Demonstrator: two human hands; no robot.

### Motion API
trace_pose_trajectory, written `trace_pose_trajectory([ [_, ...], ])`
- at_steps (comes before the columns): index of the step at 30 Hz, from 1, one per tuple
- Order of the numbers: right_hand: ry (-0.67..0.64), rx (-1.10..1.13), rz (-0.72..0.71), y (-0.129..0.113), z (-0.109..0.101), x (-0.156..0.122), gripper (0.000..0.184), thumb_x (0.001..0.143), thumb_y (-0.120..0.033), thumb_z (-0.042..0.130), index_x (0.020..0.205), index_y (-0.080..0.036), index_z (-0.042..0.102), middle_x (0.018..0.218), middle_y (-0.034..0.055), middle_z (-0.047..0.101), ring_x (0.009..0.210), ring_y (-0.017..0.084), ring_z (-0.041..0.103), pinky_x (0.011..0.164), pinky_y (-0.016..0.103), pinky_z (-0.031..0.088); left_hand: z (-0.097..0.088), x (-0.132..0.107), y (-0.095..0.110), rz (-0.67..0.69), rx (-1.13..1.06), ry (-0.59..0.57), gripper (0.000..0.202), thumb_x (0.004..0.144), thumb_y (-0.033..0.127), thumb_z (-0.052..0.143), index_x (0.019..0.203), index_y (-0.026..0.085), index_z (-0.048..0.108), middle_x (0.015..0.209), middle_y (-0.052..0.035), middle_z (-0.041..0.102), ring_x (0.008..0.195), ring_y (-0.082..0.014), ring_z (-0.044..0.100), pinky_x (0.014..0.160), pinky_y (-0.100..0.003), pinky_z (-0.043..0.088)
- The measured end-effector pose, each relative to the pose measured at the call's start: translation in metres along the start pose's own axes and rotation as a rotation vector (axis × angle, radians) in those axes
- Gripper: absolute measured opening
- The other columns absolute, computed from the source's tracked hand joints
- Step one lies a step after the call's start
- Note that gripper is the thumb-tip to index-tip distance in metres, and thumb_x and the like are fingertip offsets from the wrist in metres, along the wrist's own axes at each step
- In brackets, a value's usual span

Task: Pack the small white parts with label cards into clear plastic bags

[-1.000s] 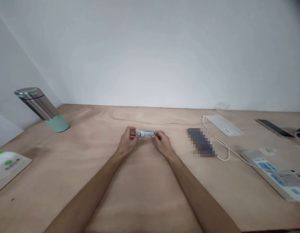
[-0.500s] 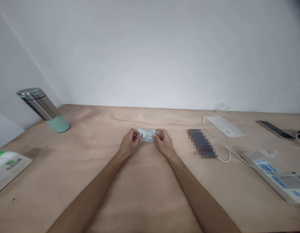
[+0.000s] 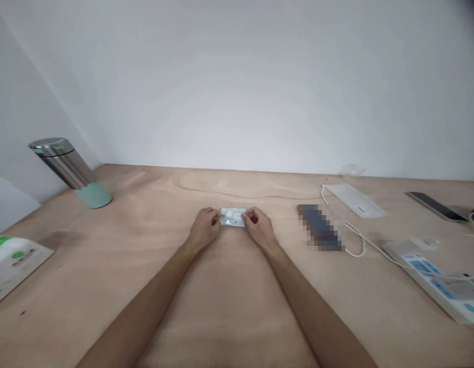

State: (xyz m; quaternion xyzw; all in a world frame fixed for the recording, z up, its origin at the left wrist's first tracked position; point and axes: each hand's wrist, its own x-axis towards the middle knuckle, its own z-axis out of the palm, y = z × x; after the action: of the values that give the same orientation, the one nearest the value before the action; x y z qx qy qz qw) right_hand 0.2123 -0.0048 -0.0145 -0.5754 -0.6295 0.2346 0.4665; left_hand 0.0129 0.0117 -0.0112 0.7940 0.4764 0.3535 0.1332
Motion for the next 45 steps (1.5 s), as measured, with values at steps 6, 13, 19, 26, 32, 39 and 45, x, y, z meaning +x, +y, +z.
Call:
trace_pose_trajectory([
  [6, -0.110, 0.079, -0.081, 0.011, 0.001, 0.002, 0.038, 0.069, -0.009, 0.040, 0.096, -0.021, 0.065, 0.082, 0.0012, 0.066, 0.074, 0.017, 0.061, 0.070, 0.029, 0.049, 0.001, 0.000, -0.004, 0.006, 0.040, 0.020, 0.021, 0.071, 0.009, 0.047, 0.082, 0.019, 0.062, 0.080, -0.0051, 0.064, 0.080, -0.0217, 0.057, 0.080, -0.038, 0.047],
  [13, -0.129, -0.172, -0.242, 0.013, 0.001, 0.003, 0.044, 0.077, -0.007, 0.045, 0.107, -0.027, 0.069, 0.092, 0.0040, 0.066, 0.087, 0.020, 0.059, 0.084, 0.036, 0.047, 0.000, 0.000, -0.003, -0.010, 0.063, -0.020, 0.022, 0.072, 0.009, 0.047, 0.088, 0.019, 0.059, 0.077, -0.0039, 0.062, 0.080, -0.0221, 0.056, 0.079, -0.038, 0.046],
  [19, -0.050, -0.414, -0.226, 0.007, -0.001, -0.002, 0.036, 0.084, -0.012, 0.049, 0.109, -0.030, 0.069, 0.110, 0.0090, 0.056, 0.097, 0.024, 0.054, 0.080, 0.039, 0.049, 0.001, -0.001, -0.001, -0.087, -0.053, 0.004, 0.032, 0.073, 0.010, 0.051, 0.103, 0.017, 0.055, 0.093, -0.0076, 0.065, 0.088, -0.0215, 0.058, 0.081, -0.037, 0.048],
  [26, -0.098, -0.416, -0.294, 0.007, -0.002, -0.002, 0.037, 0.085, -0.009, 0.047, 0.112, -0.026, 0.066, 0.119, 0.0042, 0.059, 0.104, 0.023, 0.051, 0.088, 0.037, 0.047, -0.002, 0.000, 0.001, -0.046, -0.071, 0.010, 0.027, 0.074, 0.014, 0.053, 0.100, 0.018, 0.058, 0.095, -0.0069, 0.065, 0.090, -0.0207, 0.058, 0.083, -0.037, 0.048],
  [32, -0.110, -0.412, -0.248, 0.001, -0.005, -0.002, 0.031, 0.088, -0.014, 0.047, 0.113, -0.025, 0.063, 0.110, 0.0024, 0.065, 0.101, 0.020, 0.055, 0.087, 0.033, 0.045, -0.008, 0.003, 0.005, -0.172, -0.282, 0.031, 0.019, 0.082, 0.030, 0.053, 0.095, 0.018, 0.059, 0.095, -0.0063, 0.065, 0.085, -0.0176, 0.060, 0.078, -0.032, 0.049],
  [39, -0.105, -0.362, -0.266, 0.002, -0.005, -0.001, 0.029, 0.091, -0.020, 0.047, 0.115, -0.025, 0.062, 0.109, 0.0035, 0.066, 0.100, 0.021, 0.055, 0.089, 0.034, 0.043, -0.008, 0.003, 0.008, -0.182, -0.351, 0.073, 0.024, 0.086, 0.039, 0.052, 0.093, 0.018, 0.060, 0.094, -0.0048, 0.065, 0.082, -0.0157, 0.060, 0.076, -0.029, 0.049],
  [45, -0.118, -0.300, -0.277, 0.000, -0.006, 0.000, 0.028, 0.090, -0.021, 0.048, 0.113, -0.024, 0.063, 0.107, 0.0037, 0.067, 0.097, 0.021, 0.055, 0.088, 0.035, 0.043, -0.011, 0.003, 0.013, -0.200, -0.367, 0.087, 0.025, 0.087, 0.040, 0.049, 0.089, 0.018, 0.060, 0.090, -0.0038, 0.064, 0.082, -0.0152, 0.059, 0.078, -0.029, 0.047],
])
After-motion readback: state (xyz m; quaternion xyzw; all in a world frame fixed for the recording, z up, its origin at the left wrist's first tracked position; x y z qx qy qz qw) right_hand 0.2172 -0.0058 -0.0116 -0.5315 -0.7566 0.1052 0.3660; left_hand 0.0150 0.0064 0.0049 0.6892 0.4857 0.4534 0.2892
